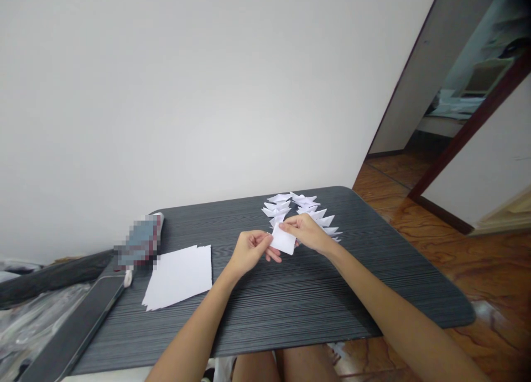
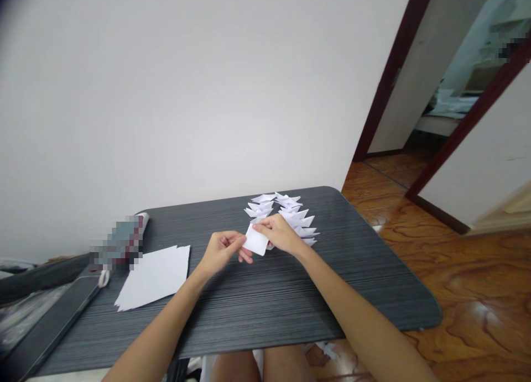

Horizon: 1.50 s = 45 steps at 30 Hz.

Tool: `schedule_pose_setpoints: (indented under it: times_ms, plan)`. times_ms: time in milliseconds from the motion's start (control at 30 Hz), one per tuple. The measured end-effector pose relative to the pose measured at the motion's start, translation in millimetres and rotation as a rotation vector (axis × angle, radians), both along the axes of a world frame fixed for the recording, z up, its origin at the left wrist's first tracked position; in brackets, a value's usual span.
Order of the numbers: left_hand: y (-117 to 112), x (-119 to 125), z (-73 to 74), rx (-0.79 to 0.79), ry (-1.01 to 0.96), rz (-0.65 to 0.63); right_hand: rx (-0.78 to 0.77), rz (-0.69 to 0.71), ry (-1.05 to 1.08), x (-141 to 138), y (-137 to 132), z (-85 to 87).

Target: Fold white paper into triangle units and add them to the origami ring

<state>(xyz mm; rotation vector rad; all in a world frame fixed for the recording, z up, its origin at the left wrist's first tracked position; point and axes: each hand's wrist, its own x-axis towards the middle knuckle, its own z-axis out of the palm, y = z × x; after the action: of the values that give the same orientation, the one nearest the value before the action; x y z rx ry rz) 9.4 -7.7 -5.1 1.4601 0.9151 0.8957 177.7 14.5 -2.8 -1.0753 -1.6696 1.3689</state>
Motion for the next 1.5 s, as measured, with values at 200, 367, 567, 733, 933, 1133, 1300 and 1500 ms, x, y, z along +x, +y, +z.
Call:
schedule_pose_setpoints:
  times_ms: [200,367,567,733,933,1133,1300,1500]
  plan:
    - [1,-4,-1.8,0.124,0.134,-0.019,0.136,0.084,-0.124,-7,-9,-3.6]
    - [0,-7,-4.9,0.209,0.215,0.014,0.197,0.136,-0.178,-12,-16,-1.8]
    - [-3,-4,-2.8,0.232,0.195,0.148,0.077,0.159,-0.133,-4,-14,11.3]
    - [0,-6,-3.5,0.231,0.152,0.292,0.029,-0.036,-0.05,7,0,7.4]
    - [-1,-6,-3.4,0.225,0.084,0.261,0.065,0.044,0.028,-5,-5,2.2]
    - [2,-4,-3.5,0.112,-0.03,0.081,0.037,-0.063,0.043,-17,-12,-1.8]
    - [5,-3,-2.9,0.037,-0.112,-0.004,0.09,-0.158,0.046,-12,-8,-1.7]
    - [9,-11,-1.6,0.121,-0.093,0.002,0.052,-0.289,0.136,-5,3,-6.8]
